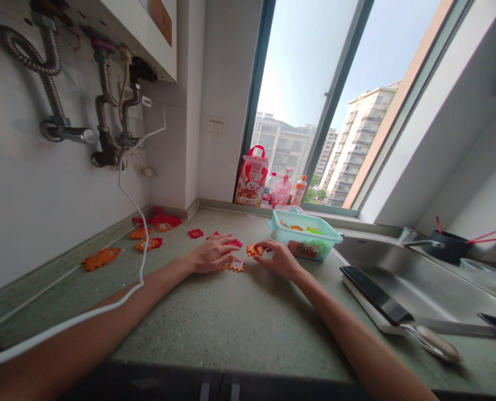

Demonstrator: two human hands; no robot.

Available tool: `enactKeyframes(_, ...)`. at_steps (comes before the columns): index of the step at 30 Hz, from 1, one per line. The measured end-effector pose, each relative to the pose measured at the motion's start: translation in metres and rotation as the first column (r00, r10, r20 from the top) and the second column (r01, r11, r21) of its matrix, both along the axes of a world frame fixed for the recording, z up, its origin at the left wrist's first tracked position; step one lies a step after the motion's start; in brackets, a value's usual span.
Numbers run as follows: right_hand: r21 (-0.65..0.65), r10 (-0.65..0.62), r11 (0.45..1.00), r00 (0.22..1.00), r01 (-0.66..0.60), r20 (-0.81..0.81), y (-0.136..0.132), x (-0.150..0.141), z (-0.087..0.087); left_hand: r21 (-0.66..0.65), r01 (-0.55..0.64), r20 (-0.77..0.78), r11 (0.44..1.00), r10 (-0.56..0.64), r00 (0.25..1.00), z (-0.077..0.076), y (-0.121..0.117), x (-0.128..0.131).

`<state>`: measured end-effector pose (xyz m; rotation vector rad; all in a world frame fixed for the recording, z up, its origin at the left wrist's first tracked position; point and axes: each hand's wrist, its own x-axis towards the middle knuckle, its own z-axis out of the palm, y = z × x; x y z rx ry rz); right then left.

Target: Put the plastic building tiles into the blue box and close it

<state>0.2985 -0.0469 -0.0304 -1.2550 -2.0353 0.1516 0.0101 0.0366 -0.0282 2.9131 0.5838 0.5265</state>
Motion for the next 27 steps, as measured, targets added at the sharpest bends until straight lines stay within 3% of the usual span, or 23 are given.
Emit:
enactKeyframes(3,0.045,0.020,0.999,0.999,-0.019,-0.028,-0.004,-0.018,-0.001,0.031,-0.124,0.063,0.992,0.122,0.991,-0.001,0.007,-0.003)
enactKeyframes(8,-0.034,0.069,0.997,0.983,-0.065,0.170,-0.006,-0.048,-0.015,0.132,-0.288,0.080,0.949,0.279,0.957,-0.003,0.025,-0.017)
enactKeyframes(13,-0.061,0.032,0.998,0.982,-0.021,0.186,-0.003,-0.051,-0.023,0.156,-0.448,0.043,0.880,0.447,0.894,-0.004,0.043,-0.030)
enactKeyframes(17,-0.005,0.031,1.000,0.986,-0.030,0.164,-0.003,-0.051,-0.015,0.101,-0.634,0.038,0.767,0.634,0.773,0.004,0.065,-0.062)
enactKeyframes(22,0.155,0.175,0.970,0.979,-0.190,0.107,-0.007,-0.074,0.007,-0.027,-0.863,0.008,0.504,0.863,0.504,0.004,0.089,-0.134)
enactKeyframes(24,0.146,0.193,0.968,0.977,-0.205,0.088,-0.006,-0.087,0.005,-0.098,-0.880,-0.067,0.465,0.879,0.472,-0.002,0.093,-0.154)
enactKeyframes(27,0.027,0.252,0.965,0.956,-0.259,0.150,-0.004,-0.098,-0.007,-0.133,-0.883,-0.118,0.449,0.878,0.464,-0.010,0.093,-0.160)
